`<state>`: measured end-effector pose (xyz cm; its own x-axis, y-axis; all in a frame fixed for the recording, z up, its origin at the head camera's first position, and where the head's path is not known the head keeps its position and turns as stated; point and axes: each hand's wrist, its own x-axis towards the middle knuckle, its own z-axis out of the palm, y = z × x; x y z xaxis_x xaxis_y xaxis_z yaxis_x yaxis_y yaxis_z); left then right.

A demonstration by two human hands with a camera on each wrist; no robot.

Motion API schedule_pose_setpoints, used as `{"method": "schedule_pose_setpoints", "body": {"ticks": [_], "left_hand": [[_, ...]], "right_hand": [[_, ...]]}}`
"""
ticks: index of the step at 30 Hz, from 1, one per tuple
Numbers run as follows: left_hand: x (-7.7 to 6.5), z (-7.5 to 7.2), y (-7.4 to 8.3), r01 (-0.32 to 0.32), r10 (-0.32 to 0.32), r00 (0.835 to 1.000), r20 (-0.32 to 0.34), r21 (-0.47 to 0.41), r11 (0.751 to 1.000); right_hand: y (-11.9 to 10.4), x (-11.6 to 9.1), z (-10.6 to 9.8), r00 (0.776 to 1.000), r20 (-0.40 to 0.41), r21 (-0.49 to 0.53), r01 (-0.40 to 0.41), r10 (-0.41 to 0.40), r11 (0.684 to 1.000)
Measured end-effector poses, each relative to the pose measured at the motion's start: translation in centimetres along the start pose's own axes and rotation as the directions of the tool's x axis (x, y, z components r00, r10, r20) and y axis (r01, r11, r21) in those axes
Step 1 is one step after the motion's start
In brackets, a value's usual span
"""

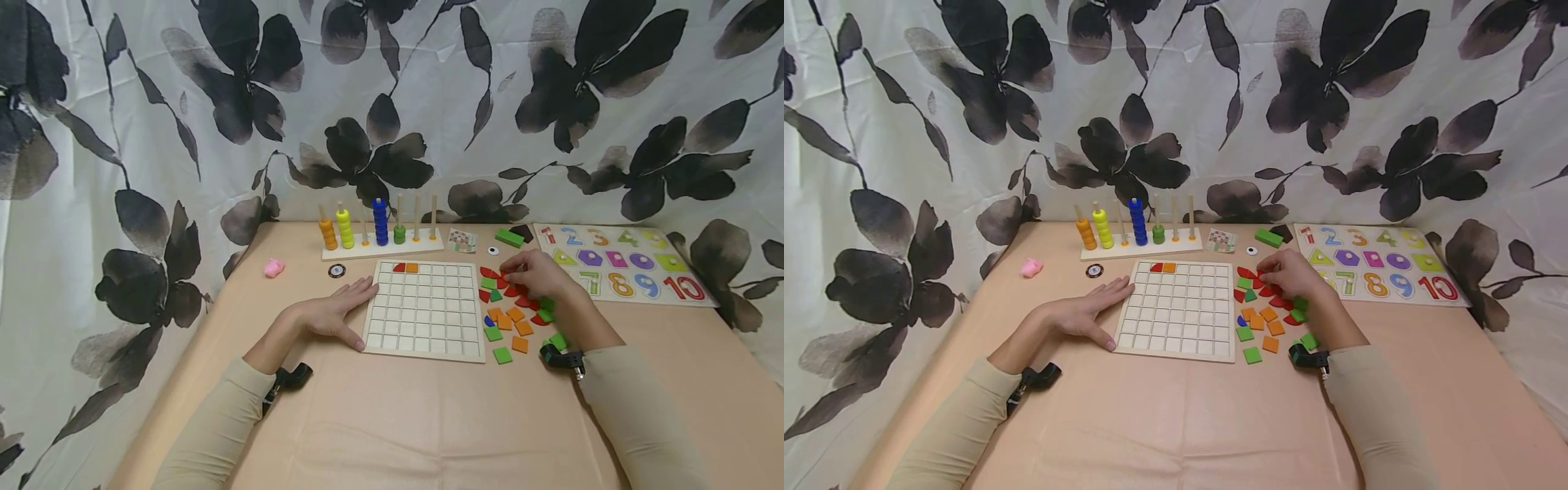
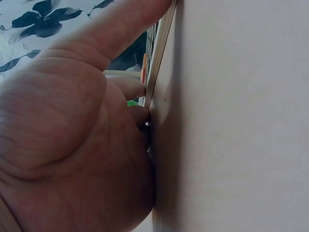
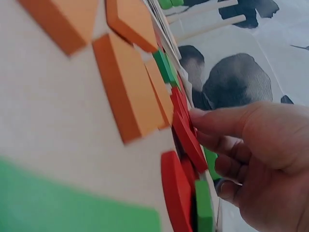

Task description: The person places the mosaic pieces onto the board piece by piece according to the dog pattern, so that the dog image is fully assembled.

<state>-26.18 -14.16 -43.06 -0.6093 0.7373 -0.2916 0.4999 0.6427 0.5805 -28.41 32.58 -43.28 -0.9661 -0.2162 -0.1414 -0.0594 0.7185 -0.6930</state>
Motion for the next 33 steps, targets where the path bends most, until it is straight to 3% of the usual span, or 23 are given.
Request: {"method": "schedule_pose_setpoints", "body": {"ticks": [3,8,16,21,25,29,33], "left_hand": [[0.2,0.1,0.0,0.004,-0.004,1.000,-0.001,-0.001,1.000],[-0.1,0.1,-0.2,0.007,-0.007,1.000,-0.005,0.001,1.000],[0.0,0.2,-0.4,0.002,-0.002,1.000,-0.009,0.030,1.000],[0.0,0.1,-0.2,0.002,-0.002,1.000,-0.002,0.028,1.000],[0.0,0.1,-0.1,0.007,-0.007,1.000,-0.002,0.028,1.000],[0.0,0.2,-0.3,0.006,-0.006,1.000,-0.002,0.027,1.000],[0.0,0.3,-0.4,0.002,-0.001,1.000,-0.008,0.028,1.000]], "right_hand": [[0.0,0.1,0.2,1.000,-0.003,0.015,-0.023,0.023,1.000],[0.0,0.8,0.4,0.999,-0.046,0.016,0.015,-0.014,1.000],[-1.2,1.7,0.3,0.990,-0.142,0.117,-0.004,0.021,0.993],[-2.9,2.0,0.3,0.977,-0.198,0.152,0.116,-0.085,0.982],[-5.2,3.0,1.1,0.960,-0.204,0.198,0.234,-0.194,0.952],[-8.1,4.4,2.3,0.949,-0.141,0.249,0.311,-0.283,0.917],[-10.3,5.8,3.8,0.939,-0.060,0.194,0.345,-0.339,0.918]]}}
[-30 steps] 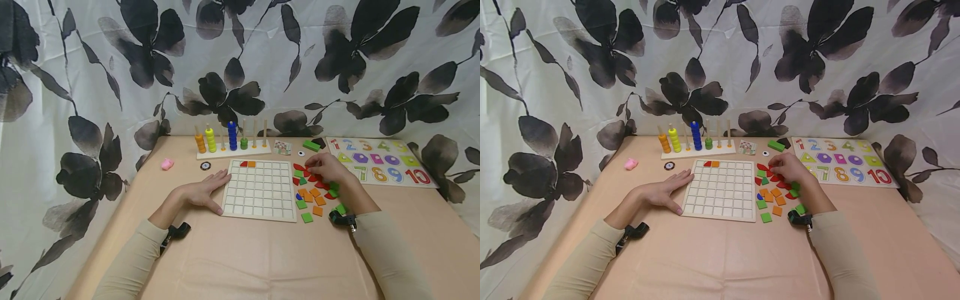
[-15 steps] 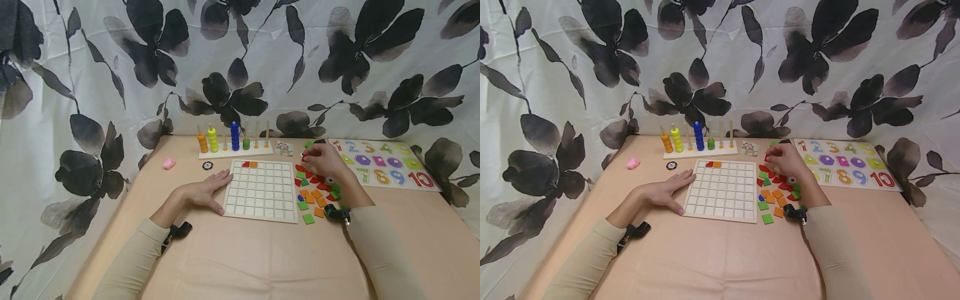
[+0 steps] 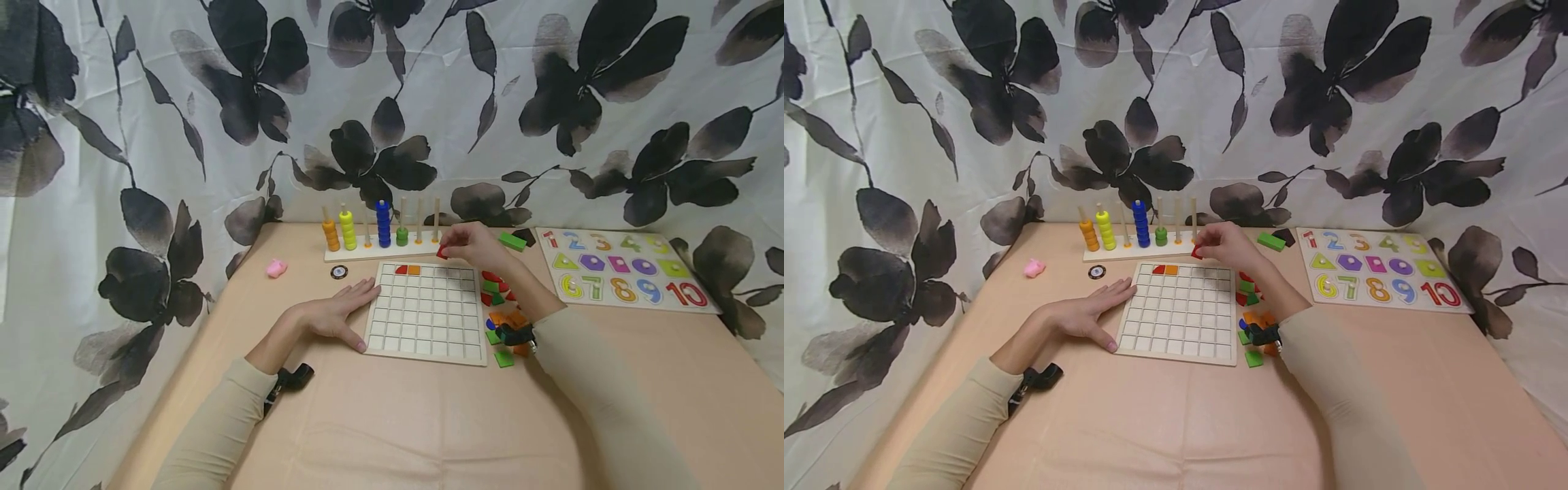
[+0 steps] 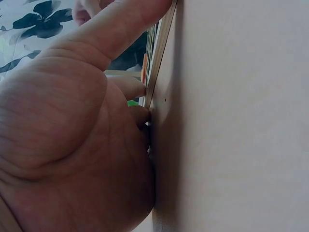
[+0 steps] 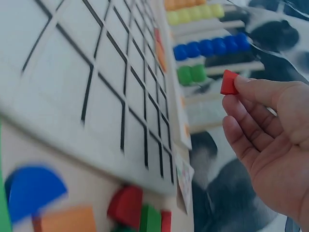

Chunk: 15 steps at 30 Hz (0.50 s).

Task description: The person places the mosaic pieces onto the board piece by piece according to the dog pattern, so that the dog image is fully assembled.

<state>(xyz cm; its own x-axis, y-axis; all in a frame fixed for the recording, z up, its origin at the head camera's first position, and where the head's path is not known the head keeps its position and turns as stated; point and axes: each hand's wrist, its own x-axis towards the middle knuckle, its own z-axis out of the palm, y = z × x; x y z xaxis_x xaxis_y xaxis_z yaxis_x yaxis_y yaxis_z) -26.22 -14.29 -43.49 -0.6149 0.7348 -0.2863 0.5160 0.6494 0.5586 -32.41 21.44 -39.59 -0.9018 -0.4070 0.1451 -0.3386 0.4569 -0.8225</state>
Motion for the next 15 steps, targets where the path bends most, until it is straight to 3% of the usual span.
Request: {"method": "schedule_pose_setpoints", "body": {"ticks": [8,15], "left_hand": [[0.0,0.0,0.1,0.006,-0.006,1.000,0.002,0.013,1.000],[0.0,0.1,0.0,-0.006,0.006,1.000,-0.001,0.015,1.000]], "right_hand": [[-0.2,2.2,2.3,0.995,0.102,-0.132,0.018,-0.004,0.991],[0.4,2.2,3.6,0.989,0.148,-0.186,0.010,0.018,0.983]]}}
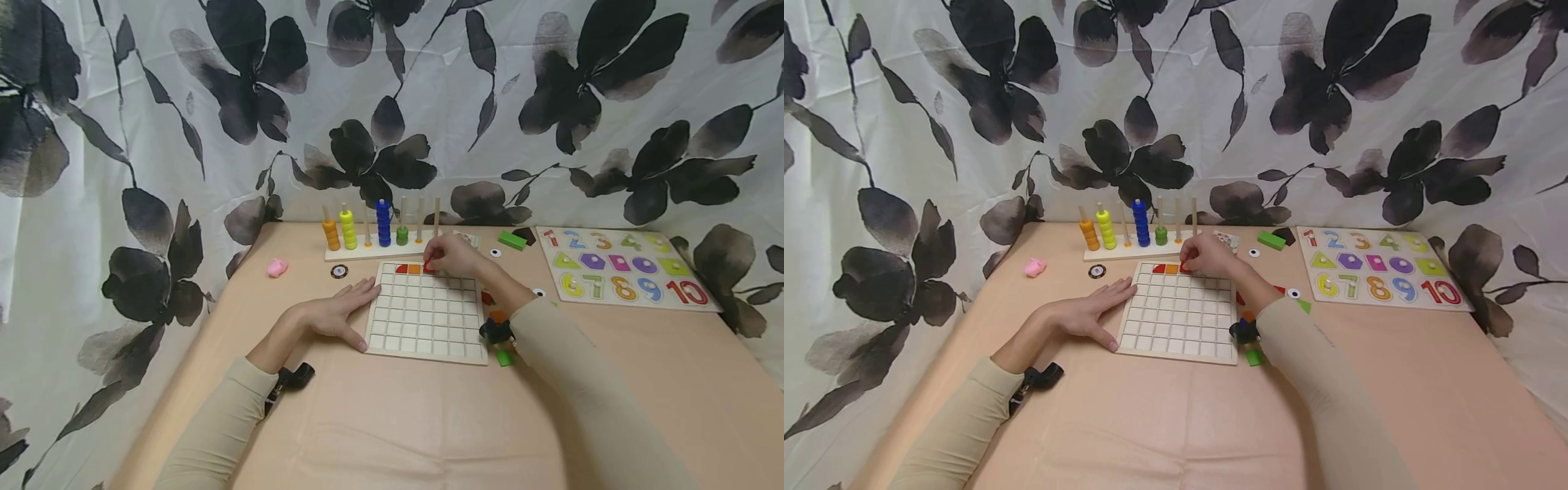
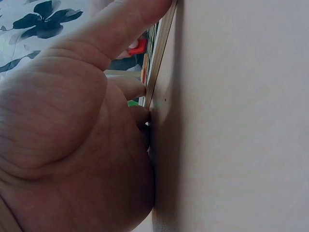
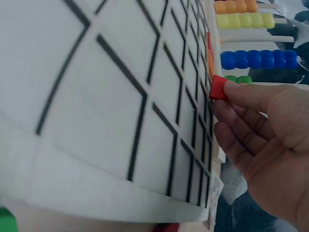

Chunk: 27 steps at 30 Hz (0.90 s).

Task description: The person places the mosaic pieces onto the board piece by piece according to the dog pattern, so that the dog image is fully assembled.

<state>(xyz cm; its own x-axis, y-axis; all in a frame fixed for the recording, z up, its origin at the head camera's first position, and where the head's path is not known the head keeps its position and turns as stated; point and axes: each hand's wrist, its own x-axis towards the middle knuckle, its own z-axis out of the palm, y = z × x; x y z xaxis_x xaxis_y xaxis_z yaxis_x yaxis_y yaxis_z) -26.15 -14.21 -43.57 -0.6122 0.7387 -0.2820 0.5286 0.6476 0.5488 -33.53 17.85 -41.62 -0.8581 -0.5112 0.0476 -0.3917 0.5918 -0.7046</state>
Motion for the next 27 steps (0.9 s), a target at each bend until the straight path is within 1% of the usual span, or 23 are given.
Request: {"method": "schedule_pose_setpoints", "body": {"ticks": [6,11,14,16,18,21,24,27], "left_hand": [[-0.3,-0.1,0.1,-0.009,0.009,1.000,-0.003,-0.010,1.000],[-0.2,-0.1,0.1,-0.009,0.009,1.000,-0.001,-0.006,1.000],[-0.1,0.0,0.1,-0.001,0.001,1.000,0.002,-0.007,1.000],[-0.1,0.0,0.1,0.003,-0.003,1.000,0.001,-0.006,1.000],[-0.1,-0.1,0.1,0.009,-0.009,1.000,0.000,-0.007,1.000],[-0.1,-0.1,0.1,0.016,-0.016,1.000,-0.003,-0.015,1.000],[-0.1,-0.1,0.2,0.028,-0.028,1.000,-0.001,-0.019,0.999],[-0.1,-0.1,0.2,0.038,-0.038,0.999,0.003,-0.020,0.999]], "right_hand": [[-0.2,0.2,0.7,0.999,-0.005,-0.038,-0.033,0.033,0.999],[0.0,0.4,1.0,0.998,0.010,-0.103,-0.064,0.066,0.993],[0.0,0.3,0.9,0.995,0.021,-0.132,-0.091,0.094,0.987],[-0.2,0.0,0.7,0.994,0.034,-0.130,-0.100,0.106,0.986],[-0.3,-0.3,0.1,0.996,0.038,-0.137,-0.079,0.085,0.987],[-0.5,-1.8,-1.4,0.999,0.018,-0.144,-0.029,0.032,0.989],[-0.4,-4.4,-3.5,0.999,-0.033,-0.150,0.023,-0.028,0.988],[0.1,-7.8,-5.7,0.996,-0.089,-0.138,-0.010,-0.003,0.990]]}}
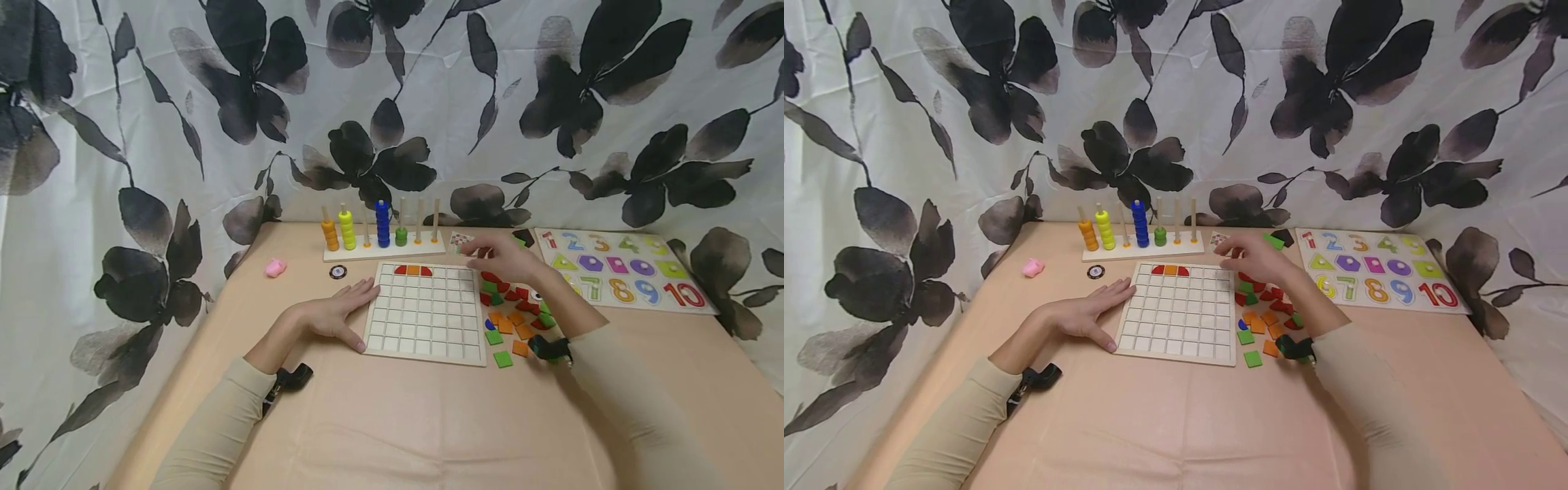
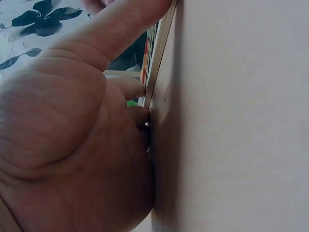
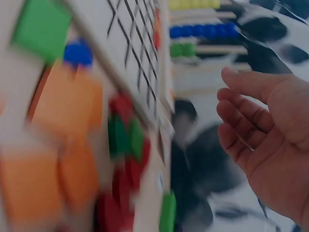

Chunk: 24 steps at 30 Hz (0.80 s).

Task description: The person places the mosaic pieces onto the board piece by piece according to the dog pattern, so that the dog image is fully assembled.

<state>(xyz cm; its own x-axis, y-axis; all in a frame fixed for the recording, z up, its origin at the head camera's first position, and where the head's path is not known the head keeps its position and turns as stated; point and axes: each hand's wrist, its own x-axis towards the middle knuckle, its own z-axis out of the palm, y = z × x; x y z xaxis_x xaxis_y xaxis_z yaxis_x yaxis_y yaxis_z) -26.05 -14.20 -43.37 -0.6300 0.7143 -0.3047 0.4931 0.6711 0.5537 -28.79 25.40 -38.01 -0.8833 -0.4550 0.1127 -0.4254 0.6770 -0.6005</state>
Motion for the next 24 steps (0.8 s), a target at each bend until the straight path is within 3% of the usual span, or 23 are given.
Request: {"method": "schedule_pose_setpoints", "body": {"ticks": [4,10,15,24], "left_hand": [[0.0,-0.1,0.0,-0.013,0.013,1.000,-0.001,0.006,1.000],[-0.1,0.0,0.1,-0.015,0.015,1.000,-0.001,0.002,1.000],[-0.2,0.0,0.2,-0.010,0.010,1.000,0.000,-0.011,1.000],[-0.2,0.0,0.1,-0.019,0.019,1.000,-0.007,-0.008,1.000]], "right_hand": [[2.0,-4.0,-2.3,0.996,-0.001,0.015,-0.089,0.089,0.996],[5.2,-7.9,-3.4,0.974,0.156,0.106,-0.185,0.167,0.977],[6.4,-8.6,-2.7,0.955,0.240,0.075,-0.200,0.177,0.977],[6.4,-8.4,-1.7,0.947,0.260,0.034,-0.203,0.188,0.979]]}}
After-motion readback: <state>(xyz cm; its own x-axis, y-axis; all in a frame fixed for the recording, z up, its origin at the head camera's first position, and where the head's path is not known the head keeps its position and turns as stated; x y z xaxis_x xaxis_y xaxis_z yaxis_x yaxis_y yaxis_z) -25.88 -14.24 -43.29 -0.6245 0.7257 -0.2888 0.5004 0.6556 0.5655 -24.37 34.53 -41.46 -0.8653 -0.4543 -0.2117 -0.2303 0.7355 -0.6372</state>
